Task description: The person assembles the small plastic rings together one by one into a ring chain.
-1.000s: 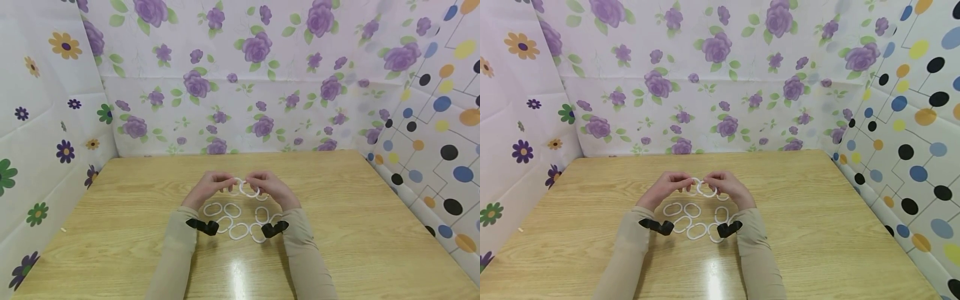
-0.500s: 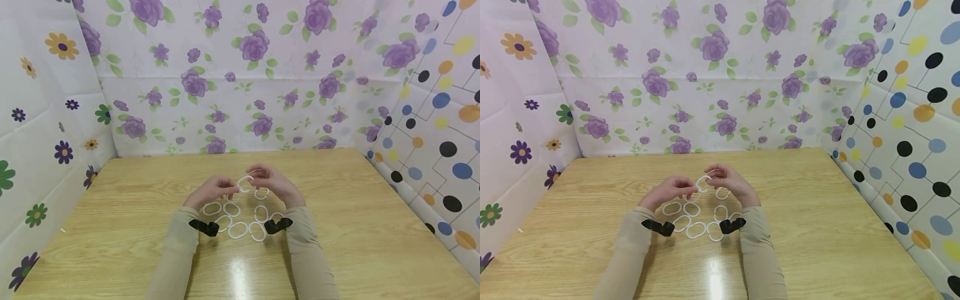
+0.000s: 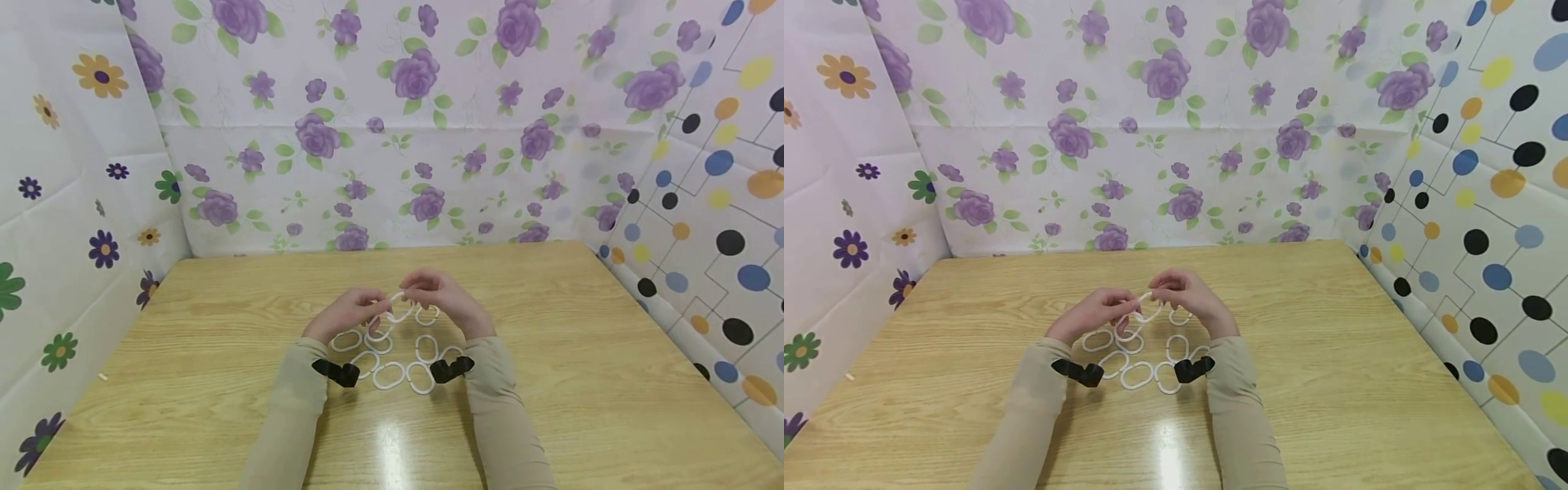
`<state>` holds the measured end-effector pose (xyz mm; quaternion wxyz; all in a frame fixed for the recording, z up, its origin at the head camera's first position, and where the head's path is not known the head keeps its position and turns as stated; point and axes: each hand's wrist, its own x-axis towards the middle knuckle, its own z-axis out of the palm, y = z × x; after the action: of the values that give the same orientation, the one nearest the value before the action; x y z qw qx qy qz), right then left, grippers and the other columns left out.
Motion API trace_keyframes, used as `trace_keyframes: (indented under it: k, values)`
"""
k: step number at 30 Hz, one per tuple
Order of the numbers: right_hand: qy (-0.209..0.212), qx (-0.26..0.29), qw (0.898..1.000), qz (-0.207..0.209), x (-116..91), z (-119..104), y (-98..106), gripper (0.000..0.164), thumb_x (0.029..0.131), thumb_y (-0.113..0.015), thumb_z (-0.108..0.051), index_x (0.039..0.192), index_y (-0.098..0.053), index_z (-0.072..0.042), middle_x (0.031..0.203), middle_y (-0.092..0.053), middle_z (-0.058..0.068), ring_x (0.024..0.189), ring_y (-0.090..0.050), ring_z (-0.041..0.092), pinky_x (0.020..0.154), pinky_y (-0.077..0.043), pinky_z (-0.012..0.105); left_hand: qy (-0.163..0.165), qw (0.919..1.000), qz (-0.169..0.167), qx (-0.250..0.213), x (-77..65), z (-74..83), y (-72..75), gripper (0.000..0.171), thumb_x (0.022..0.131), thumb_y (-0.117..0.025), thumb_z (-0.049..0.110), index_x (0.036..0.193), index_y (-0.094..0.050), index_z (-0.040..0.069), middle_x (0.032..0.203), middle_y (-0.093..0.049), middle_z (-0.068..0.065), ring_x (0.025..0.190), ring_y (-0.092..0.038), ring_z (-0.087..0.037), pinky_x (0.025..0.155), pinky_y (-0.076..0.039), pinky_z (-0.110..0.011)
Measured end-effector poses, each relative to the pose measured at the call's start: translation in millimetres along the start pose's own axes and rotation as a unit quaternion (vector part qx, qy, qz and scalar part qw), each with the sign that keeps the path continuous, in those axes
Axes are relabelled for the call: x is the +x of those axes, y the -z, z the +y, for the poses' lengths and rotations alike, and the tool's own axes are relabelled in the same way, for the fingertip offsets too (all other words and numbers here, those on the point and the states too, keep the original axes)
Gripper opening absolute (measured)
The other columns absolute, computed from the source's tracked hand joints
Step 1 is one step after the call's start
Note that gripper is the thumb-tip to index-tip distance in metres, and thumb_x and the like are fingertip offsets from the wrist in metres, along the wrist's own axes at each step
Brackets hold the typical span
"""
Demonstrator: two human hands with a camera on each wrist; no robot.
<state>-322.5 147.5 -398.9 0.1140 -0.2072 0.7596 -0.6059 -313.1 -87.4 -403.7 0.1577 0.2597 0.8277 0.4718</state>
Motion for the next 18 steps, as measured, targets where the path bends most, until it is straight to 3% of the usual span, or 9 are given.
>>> trace_keyframes:
  k: [3,8,13,18]
  values:
    - [-0.002,-0.089,0.996,0.021,2.1,3.9,-0.7,0.023,0.097,-0.057,-0.015,0.113,-0.062,0.001,0.097,-0.068,0.008,0.09,-0.061,0.028,0.072,-0.048,0.033,-0.007,0.9999,0.003,0.012,0.2,-0.2,0.4,0.036,0.101,-0.051,0.034,0.109,-0.067,0.003,0.058,-0.056,-0.002,0.071,-0.056,-0.042,0.071,-0.043,-0.031]
    - [-0.048,-0.235,0.97,0.026,2.3,13.4,-4.5,0.027,0.096,-0.058,-0.019,0.116,-0.063,-0.001,0.121,-0.064,0.018,0.112,-0.06,0.035,0.094,-0.049,0.042,-0.011,0.9997,0.01,0.019,-1.4,0.1,1.4,0.035,0.101,-0.051,0.036,0.106,-0.068,0.006,0.061,-0.058,-0.003,0.069,-0.058,-0.032,0.072,-0.044,-0.033]
    - [-0.042,-0.314,0.948,-0.015,0.2,23.4,-7.8,0.04,0.084,-0.066,-0.006,0.123,-0.06,0.001,0.132,-0.056,0.023,0.123,-0.051,0.041,0.103,-0.041,0.053,-0.015,0.9996,0.014,0.018,-3.5,0.3,1.6,0.031,0.101,-0.051,0.036,0.101,-0.069,0.01,0.069,-0.063,-0.008,0.073,-0.059,-0.021,0.074,-0.046,-0.038]
    - [-0.057,-0.371,0.926,-0.029,-2.0,26.0,-7.5,0.051,0.072,-0.069,-0.001,0.121,-0.062,-0.007,0.137,-0.049,0.021,0.127,-0.043,0.04,0.103,-0.04,0.055,-0.014,0.9993,0.032,0.013,-2.6,-1.5,2.0,0.03,0.101,-0.051,0.034,0.1,-0.069,0.01,0.083,-0.067,-0.015,0.081,-0.06,-0.025,0.075,-0.047,-0.042]
